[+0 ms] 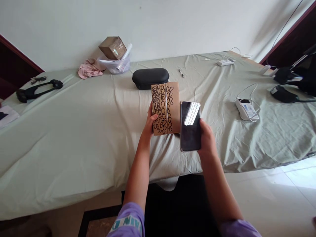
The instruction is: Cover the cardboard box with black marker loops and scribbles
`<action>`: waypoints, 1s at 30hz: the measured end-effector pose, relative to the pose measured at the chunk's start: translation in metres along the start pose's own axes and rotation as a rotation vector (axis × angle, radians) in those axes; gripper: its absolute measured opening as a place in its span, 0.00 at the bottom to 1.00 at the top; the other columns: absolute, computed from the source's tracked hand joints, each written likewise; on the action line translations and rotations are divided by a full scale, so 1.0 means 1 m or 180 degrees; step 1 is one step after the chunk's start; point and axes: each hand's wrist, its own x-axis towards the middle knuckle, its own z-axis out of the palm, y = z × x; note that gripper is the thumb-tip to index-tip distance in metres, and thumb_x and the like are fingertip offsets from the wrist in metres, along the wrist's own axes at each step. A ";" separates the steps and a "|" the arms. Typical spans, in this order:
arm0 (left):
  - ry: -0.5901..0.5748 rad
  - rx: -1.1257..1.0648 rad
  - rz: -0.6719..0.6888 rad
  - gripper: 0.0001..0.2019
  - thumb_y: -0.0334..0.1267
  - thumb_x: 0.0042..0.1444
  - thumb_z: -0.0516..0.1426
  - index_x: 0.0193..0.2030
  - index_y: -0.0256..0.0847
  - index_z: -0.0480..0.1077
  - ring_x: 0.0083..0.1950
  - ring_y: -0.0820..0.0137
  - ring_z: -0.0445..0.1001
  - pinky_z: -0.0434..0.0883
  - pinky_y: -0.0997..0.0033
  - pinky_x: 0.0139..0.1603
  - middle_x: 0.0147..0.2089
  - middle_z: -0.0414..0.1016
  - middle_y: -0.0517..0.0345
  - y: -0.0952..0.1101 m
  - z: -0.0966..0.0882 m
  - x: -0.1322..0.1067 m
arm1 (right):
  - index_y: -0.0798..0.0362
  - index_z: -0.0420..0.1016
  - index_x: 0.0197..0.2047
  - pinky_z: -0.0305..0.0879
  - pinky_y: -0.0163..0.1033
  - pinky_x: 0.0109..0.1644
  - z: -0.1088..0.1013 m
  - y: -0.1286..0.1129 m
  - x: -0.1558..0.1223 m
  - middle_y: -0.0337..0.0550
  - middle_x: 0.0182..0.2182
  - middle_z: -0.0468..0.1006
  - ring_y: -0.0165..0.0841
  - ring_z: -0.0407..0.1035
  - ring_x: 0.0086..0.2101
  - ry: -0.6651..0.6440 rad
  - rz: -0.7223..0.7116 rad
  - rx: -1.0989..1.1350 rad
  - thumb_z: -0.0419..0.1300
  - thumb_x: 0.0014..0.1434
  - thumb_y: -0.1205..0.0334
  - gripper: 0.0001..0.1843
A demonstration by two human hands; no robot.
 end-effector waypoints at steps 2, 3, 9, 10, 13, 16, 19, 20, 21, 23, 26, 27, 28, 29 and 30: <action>-0.0108 0.0100 0.0274 0.44 0.50 0.55 0.68 0.78 0.61 0.59 0.83 0.55 0.57 0.57 0.48 0.83 0.78 0.67 0.62 0.002 0.002 0.000 | 0.48 0.75 0.33 0.68 0.39 0.30 -0.036 0.001 0.005 0.37 0.25 0.74 0.35 0.69 0.27 0.0465 -0.0148 -0.0629 0.69 0.58 0.38 0.21; -0.0157 0.0131 0.0359 0.43 0.50 0.56 0.67 0.78 0.60 0.61 0.84 0.56 0.55 0.56 0.49 0.84 0.78 0.67 0.62 0.003 0.002 0.000 | 0.49 0.75 0.32 0.64 0.38 0.28 -0.054 0.002 0.009 0.37 0.23 0.73 0.34 0.66 0.25 0.0527 -0.0111 -0.0974 0.68 0.58 0.37 0.22; -0.0213 0.0115 0.0394 0.41 0.50 0.55 0.68 0.76 0.59 0.64 0.84 0.56 0.55 0.57 0.53 0.83 0.80 0.64 0.64 0.004 0.004 0.000 | 0.54 0.84 0.37 0.71 0.46 0.41 -0.129 0.012 0.034 0.49 0.31 0.83 0.48 0.78 0.37 0.0946 -0.0447 -0.3209 0.58 0.62 0.43 0.23; -0.0219 0.0128 0.0394 0.41 0.50 0.55 0.67 0.76 0.58 0.63 0.84 0.55 0.55 0.57 0.52 0.83 0.80 0.64 0.64 0.005 0.005 -0.001 | 0.55 0.86 0.42 0.72 0.49 0.46 -0.133 0.013 0.036 0.53 0.35 0.86 0.51 0.79 0.41 0.1011 -0.0485 -0.3517 0.56 0.62 0.44 0.26; -0.0138 0.0158 0.0322 0.43 0.52 0.53 0.67 0.76 0.56 0.63 0.85 0.54 0.54 0.59 0.51 0.83 0.80 0.64 0.62 0.007 0.007 -0.002 | 0.61 0.86 0.54 0.71 0.55 0.57 -0.134 0.012 0.040 0.63 0.45 0.87 0.57 0.81 0.47 0.0974 -0.0534 -0.4278 0.51 0.65 0.45 0.33; -0.0032 0.0105 0.0208 0.45 0.52 0.52 0.67 0.77 0.53 0.62 0.84 0.52 0.56 0.61 0.51 0.82 0.78 0.68 0.57 0.009 0.009 -0.003 | 0.68 0.82 0.61 0.69 0.58 0.64 -0.129 0.008 0.042 0.69 0.53 0.85 0.58 0.80 0.52 0.0676 -0.0551 -0.4760 0.51 0.66 0.48 0.36; 0.0024 0.0073 0.0167 0.45 0.52 0.52 0.67 0.77 0.51 0.62 0.84 0.52 0.56 0.62 0.51 0.81 0.76 0.71 0.54 0.010 0.009 -0.004 | 0.68 0.74 0.69 0.64 0.62 0.69 -0.120 0.007 0.040 0.71 0.63 0.78 0.61 0.73 0.61 0.0311 -0.0643 -0.5087 0.57 0.65 0.46 0.40; 0.0037 0.0077 0.0154 0.45 0.52 0.52 0.67 0.77 0.51 0.62 0.84 0.52 0.55 0.62 0.51 0.81 0.75 0.71 0.54 0.010 0.009 -0.004 | 0.65 0.71 0.73 0.63 0.66 0.69 -0.117 0.009 0.038 0.69 0.67 0.74 0.63 0.70 0.63 0.0205 -0.0668 -0.5194 0.59 0.64 0.43 0.43; 0.0046 0.0085 0.0142 0.45 0.52 0.51 0.67 0.76 0.51 0.62 0.84 0.52 0.56 0.62 0.50 0.81 0.76 0.71 0.54 0.009 0.009 -0.004 | 0.60 0.68 0.75 0.63 0.69 0.68 -0.113 0.011 0.036 0.67 0.71 0.71 0.66 0.66 0.66 0.0106 -0.0672 -0.5289 0.60 0.64 0.40 0.45; 0.0026 0.0086 0.0146 0.45 0.52 0.51 0.67 0.76 0.52 0.63 0.84 0.52 0.56 0.63 0.50 0.81 0.76 0.70 0.55 0.009 0.008 -0.003 | 0.53 0.65 0.78 0.63 0.74 0.65 -0.107 0.017 0.031 0.62 0.74 0.65 0.70 0.60 0.68 -0.0044 -0.0637 -0.5431 0.61 0.64 0.40 0.45; -0.0039 0.0020 0.0217 0.43 0.51 0.52 0.67 0.76 0.55 0.63 0.83 0.54 0.58 0.63 0.52 0.80 0.77 0.69 0.57 0.007 0.005 -0.002 | 0.52 0.66 0.77 0.63 0.74 0.66 -0.105 0.026 0.029 0.60 0.77 0.62 0.70 0.58 0.70 -0.0171 -0.0594 -0.5477 0.58 0.67 0.51 0.37; -0.0053 -0.0013 0.0227 0.43 0.51 0.53 0.67 0.76 0.56 0.63 0.83 0.54 0.59 0.64 0.52 0.80 0.76 0.70 0.58 0.007 0.004 -0.002 | 0.52 0.66 0.77 0.62 0.75 0.67 -0.105 0.027 0.029 0.59 0.77 0.61 0.69 0.57 0.71 -0.0169 -0.0589 -0.5459 0.56 0.68 0.55 0.36; -0.0059 -0.0041 0.0228 0.43 0.51 0.54 0.67 0.76 0.57 0.63 0.83 0.55 0.59 0.64 0.52 0.80 0.76 0.70 0.59 0.006 0.003 -0.001 | 0.53 0.67 0.77 0.60 0.76 0.69 -0.105 0.029 0.030 0.58 0.78 0.61 0.69 0.55 0.72 -0.0144 -0.0598 -0.5430 0.55 0.67 0.58 0.36; -0.0056 -0.0061 0.0216 0.42 0.51 0.54 0.67 0.77 0.58 0.62 0.82 0.54 0.60 0.65 0.50 0.79 0.76 0.71 0.60 0.006 0.002 -0.001 | 0.53 0.67 0.77 0.55 0.78 0.71 -0.104 0.029 0.032 0.57 0.78 0.61 0.69 0.53 0.73 -0.0115 -0.0638 -0.5384 0.54 0.68 0.59 0.35; -0.0051 -0.0072 0.0194 0.43 0.51 0.54 0.67 0.77 0.58 0.62 0.82 0.54 0.60 0.65 0.49 0.79 0.76 0.71 0.59 0.006 0.002 -0.001 | 0.53 0.68 0.76 0.50 0.80 0.73 -0.102 0.029 0.033 0.55 0.77 0.62 0.68 0.52 0.75 -0.0088 -0.0724 -0.5302 0.54 0.68 0.59 0.34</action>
